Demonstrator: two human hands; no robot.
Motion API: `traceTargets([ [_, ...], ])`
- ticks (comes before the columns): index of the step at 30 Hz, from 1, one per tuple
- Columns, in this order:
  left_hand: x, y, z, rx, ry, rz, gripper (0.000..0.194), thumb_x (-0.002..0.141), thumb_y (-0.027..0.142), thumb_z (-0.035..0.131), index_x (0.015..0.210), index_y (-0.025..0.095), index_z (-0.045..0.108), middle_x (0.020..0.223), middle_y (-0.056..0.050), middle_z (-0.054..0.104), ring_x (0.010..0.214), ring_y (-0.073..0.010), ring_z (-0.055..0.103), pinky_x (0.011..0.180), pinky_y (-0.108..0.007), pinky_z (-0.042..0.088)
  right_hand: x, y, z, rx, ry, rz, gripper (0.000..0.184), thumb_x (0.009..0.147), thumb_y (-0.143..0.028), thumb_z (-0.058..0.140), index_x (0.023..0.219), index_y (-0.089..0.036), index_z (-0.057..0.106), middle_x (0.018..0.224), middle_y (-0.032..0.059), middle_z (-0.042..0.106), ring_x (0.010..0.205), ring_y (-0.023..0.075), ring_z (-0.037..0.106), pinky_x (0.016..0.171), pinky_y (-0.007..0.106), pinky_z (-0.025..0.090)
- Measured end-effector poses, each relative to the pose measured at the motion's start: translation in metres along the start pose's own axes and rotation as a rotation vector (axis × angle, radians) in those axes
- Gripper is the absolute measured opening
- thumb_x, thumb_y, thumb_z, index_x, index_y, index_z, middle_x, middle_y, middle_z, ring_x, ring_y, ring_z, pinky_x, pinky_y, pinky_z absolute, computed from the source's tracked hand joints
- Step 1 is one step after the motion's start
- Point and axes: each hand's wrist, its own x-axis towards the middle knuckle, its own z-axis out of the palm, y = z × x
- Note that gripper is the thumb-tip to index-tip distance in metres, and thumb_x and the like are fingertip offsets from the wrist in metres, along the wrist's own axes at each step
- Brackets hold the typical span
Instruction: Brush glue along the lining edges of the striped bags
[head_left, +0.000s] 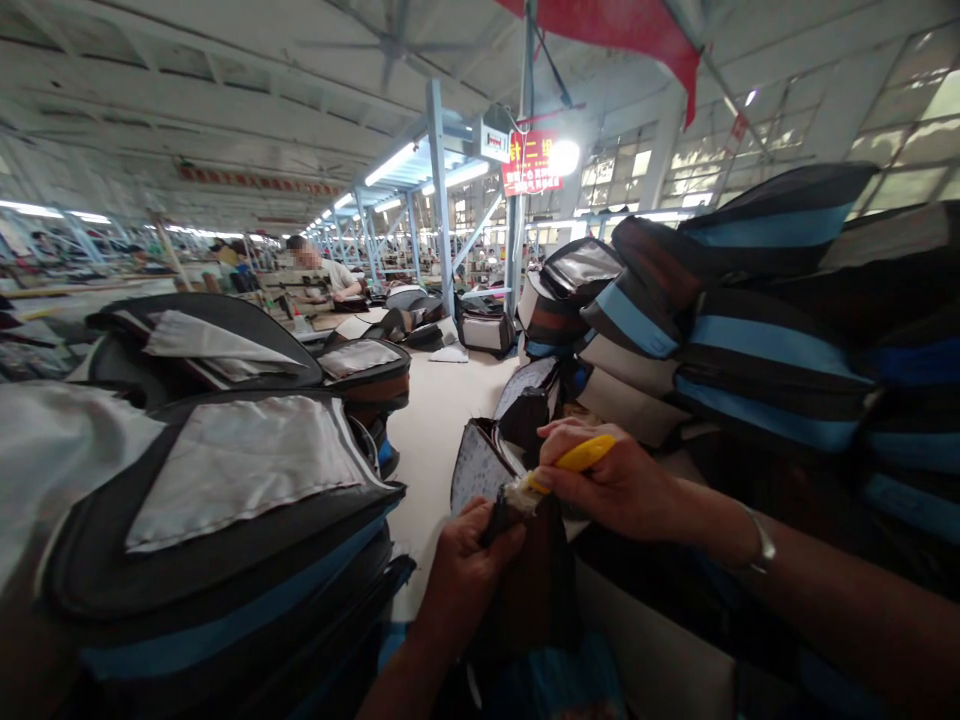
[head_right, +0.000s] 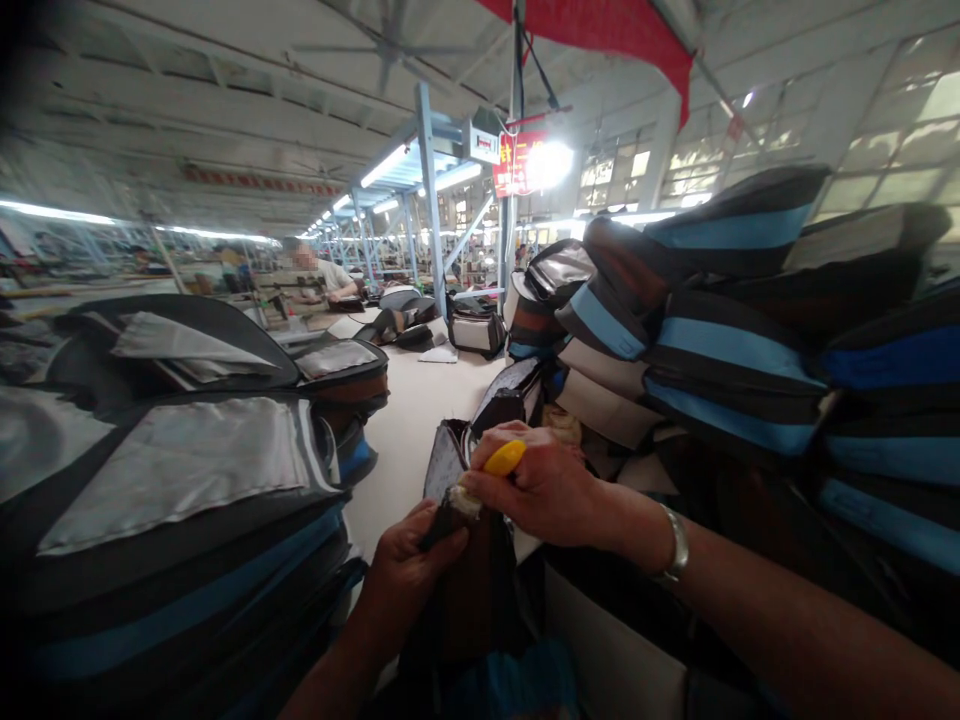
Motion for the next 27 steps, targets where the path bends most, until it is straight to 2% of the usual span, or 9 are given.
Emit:
traceTargets([
  [2, 0.001, 0.003, 0.002, -0.002, -0.01, -0.003, 0.02, 0.088, 0.036, 0.065, 0.084, 0.016, 0.069, 0.086, -0.001, 0.054, 0.086, -0.0179, 0.055, 0.077, -0.027, 0.044, -0.001, 0.001, 0.0, -0.058, -0.053, 0.006, 0.019, 0.096, -0.03, 0.057, 0.08, -0.019, 0.058, 0.074, -0.001, 0.058, 0.073, 0.0136, 0.054, 0.089, 0.034, 0.045],
  [5, 0.0, 0.006, 0.004, 0.0, -0.035, 0.002, 0.019, 0.089, 0.035, 0.064, 0.085, 0.017, 0.069, 0.086, -0.001, 0.055, 0.086, -0.0175, 0.055, 0.076, -0.026, 0.043, -0.002, 0.003, -0.004, -0.055, -0.009, 0.04, 0.022, 0.097, -0.031, 0.056, 0.079, -0.019, 0.058, 0.073, -0.0004, 0.058, 0.073, 0.0136, 0.055, 0.085, 0.032, 0.045],
  [10, 0.003, 0.004, 0.003, 0.116, -0.018, 0.075, 0.02, 0.09, 0.036, 0.063, 0.082, 0.018, 0.068, 0.081, 0.0, 0.054, 0.08, -0.0161, 0.055, 0.072, -0.025, 0.042, -0.001, 0.006, -0.013, -0.069, -0.02, 0.109, 0.023, 0.095, -0.034, 0.055, 0.079, -0.018, 0.057, 0.072, 0.0006, 0.059, 0.066, 0.0123, 0.054, 0.065, 0.026, 0.043],
  [13, 0.006, 0.002, -0.002, 0.246, 0.064, 0.119, 0.024, 0.091, 0.04, 0.063, 0.08, 0.019, 0.067, 0.079, 0.0, 0.055, 0.077, -0.0163, 0.056, 0.07, -0.026, 0.043, 0.0, 0.023, -0.023, -0.177, 0.063, 0.189, 0.027, 0.095, -0.038, 0.053, 0.077, -0.018, 0.056, 0.066, -0.0007, 0.057, 0.061, 0.0117, 0.053, 0.064, 0.025, 0.042],
  [15, 0.006, -0.002, -0.006, 0.362, 0.192, 0.146, 0.025, 0.09, 0.044, 0.064, 0.087, 0.019, 0.069, 0.082, 0.0, 0.058, 0.079, -0.0178, 0.059, 0.073, -0.028, 0.046, -0.004, 0.044, -0.027, -0.213, 0.111, 0.304, 0.031, 0.096, -0.043, 0.052, 0.078, -0.018, 0.058, 0.067, -0.0003, 0.059, 0.061, 0.0123, 0.055, 0.064, 0.025, 0.042],
  [18, -0.004, -0.015, -0.009, 0.486, 0.308, 0.19, 0.031, 0.088, 0.048, 0.065, 0.103, 0.022, 0.069, 0.09, -0.002, 0.063, 0.086, -0.0208, 0.063, 0.08, -0.032, 0.05, -0.023, 0.091, -0.02, -0.246, 0.069, 0.456, 0.033, 0.093, -0.047, 0.053, 0.081, -0.017, 0.063, 0.066, 0.0012, 0.062, 0.06, 0.0143, 0.058, 0.06, 0.025, 0.042],
  [22, -0.036, -0.049, -0.003, 0.449, 0.269, 0.156, 0.028, 0.091, 0.047, 0.061, 0.106, 0.024, 0.068, 0.095, -0.001, 0.069, 0.088, -0.0198, 0.067, 0.077, -0.029, 0.056, -0.059, 0.16, 0.006, -0.25, 0.03, 0.559, 0.027, 0.092, -0.039, 0.056, 0.087, -0.016, 0.068, 0.067, 0.0022, 0.065, 0.06, 0.0149, 0.06, 0.06, 0.026, 0.045],
  [25, -0.06, -0.078, 0.001, 0.469, 0.211, 0.136, 0.025, 0.093, 0.045, 0.059, 0.102, 0.024, 0.07, 0.092, -0.001, 0.071, 0.086, -0.0185, 0.069, 0.076, -0.027, 0.058, -0.079, 0.201, 0.025, -0.247, 0.017, 0.607, 0.024, 0.093, -0.037, 0.06, 0.092, -0.014, 0.068, 0.078, 0.0027, 0.068, 0.07, 0.015, 0.064, 0.073, 0.031, 0.052],
  [27, -0.072, -0.096, 0.003, 0.527, 0.235, 0.181, 0.027, 0.093, 0.047, 0.059, 0.101, 0.024, 0.071, 0.091, -0.001, 0.072, 0.085, -0.0186, 0.069, 0.076, -0.027, 0.058, -0.087, 0.222, 0.037, -0.235, 0.023, 0.626, 0.026, 0.095, -0.038, 0.06, 0.095, -0.013, 0.068, 0.088, 0.005, 0.07, 0.083, 0.0166, 0.066, 0.084, 0.036, 0.053],
])
